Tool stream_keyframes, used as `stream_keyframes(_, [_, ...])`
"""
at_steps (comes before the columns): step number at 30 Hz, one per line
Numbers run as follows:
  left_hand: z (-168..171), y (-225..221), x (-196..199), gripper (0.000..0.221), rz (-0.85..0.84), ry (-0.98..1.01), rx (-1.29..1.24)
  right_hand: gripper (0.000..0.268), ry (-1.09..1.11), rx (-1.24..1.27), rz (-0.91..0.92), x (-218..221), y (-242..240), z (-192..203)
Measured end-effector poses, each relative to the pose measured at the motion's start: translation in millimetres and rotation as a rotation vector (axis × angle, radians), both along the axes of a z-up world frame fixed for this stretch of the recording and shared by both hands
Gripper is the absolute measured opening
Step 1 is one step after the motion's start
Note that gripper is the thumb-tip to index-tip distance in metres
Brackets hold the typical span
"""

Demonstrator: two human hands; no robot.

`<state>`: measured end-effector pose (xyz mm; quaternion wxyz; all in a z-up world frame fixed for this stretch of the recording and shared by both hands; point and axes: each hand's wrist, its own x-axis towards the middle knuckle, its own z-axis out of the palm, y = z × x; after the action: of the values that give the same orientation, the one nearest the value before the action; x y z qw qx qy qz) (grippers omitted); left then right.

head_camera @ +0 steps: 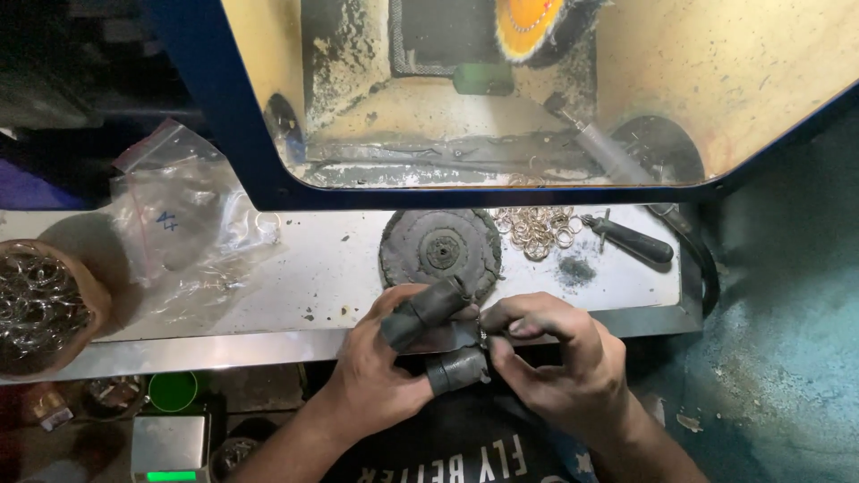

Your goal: Polishing metal rings using a bench polisher, sorting them into plastic bags, and using a hand tool to work on a polishing wheel.

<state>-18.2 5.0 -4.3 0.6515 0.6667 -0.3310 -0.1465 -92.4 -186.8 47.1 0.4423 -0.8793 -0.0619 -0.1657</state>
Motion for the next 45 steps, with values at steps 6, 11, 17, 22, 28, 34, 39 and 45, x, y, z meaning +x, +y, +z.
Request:
stream_keyframes(6, [-16.8,3.9,-1.8,0.072,0.054,-0.090,0.072,0.039,-0.033,0.021,0.015,-0.3,-3.1,-3.2])
stream_keyframes(11, [-18.9,4.9,-4.2,0.065,0.070,-0.141,-0.031,0.040,0.047,0.276,0.043,-3.5,-7.7,-18.6])
stream_keyframes(17, [-15.4,2.7,-2.9,0.049,0.072,-0.138,-0.042,0.041,0.100,0.327,-0.052,-7.7,-6.0,-27.9])
stream_keyframes(22, [-15.8,-0.7,-0.2,0.043,0.098,-0.248,-0.072,0.043,0.124,0.432,-0.027,0.9,-0.8,-21.0])
stream_keyframes(28, [-11.5,0.9,1.1,0.033,0.061,-0.107,-0.061,0.044,0.220,0.577,-0.085,-1.3,-2.1,-30.4])
stream_keyframes(34, [-11.3,2.1,8.0,0.042,0.055,-0.023,-0.156,0.040,0.605,0.696,-0.216,-6.8,-16.7,-43.8])
stream_keyframes(39, [-17.3,6.3,22.5,0.028,-0.066,-0.504,-0.062,0.037,0.539,0.659,-0.169,-3.4,-12.1,-42.6])
stream_keyframes(45, [-13.9,2.1,33.7,0.019,-0.056,-0.639,0.055,0.018,0.078,-0.049,-0.028,22.0,-5.3,-24.7])
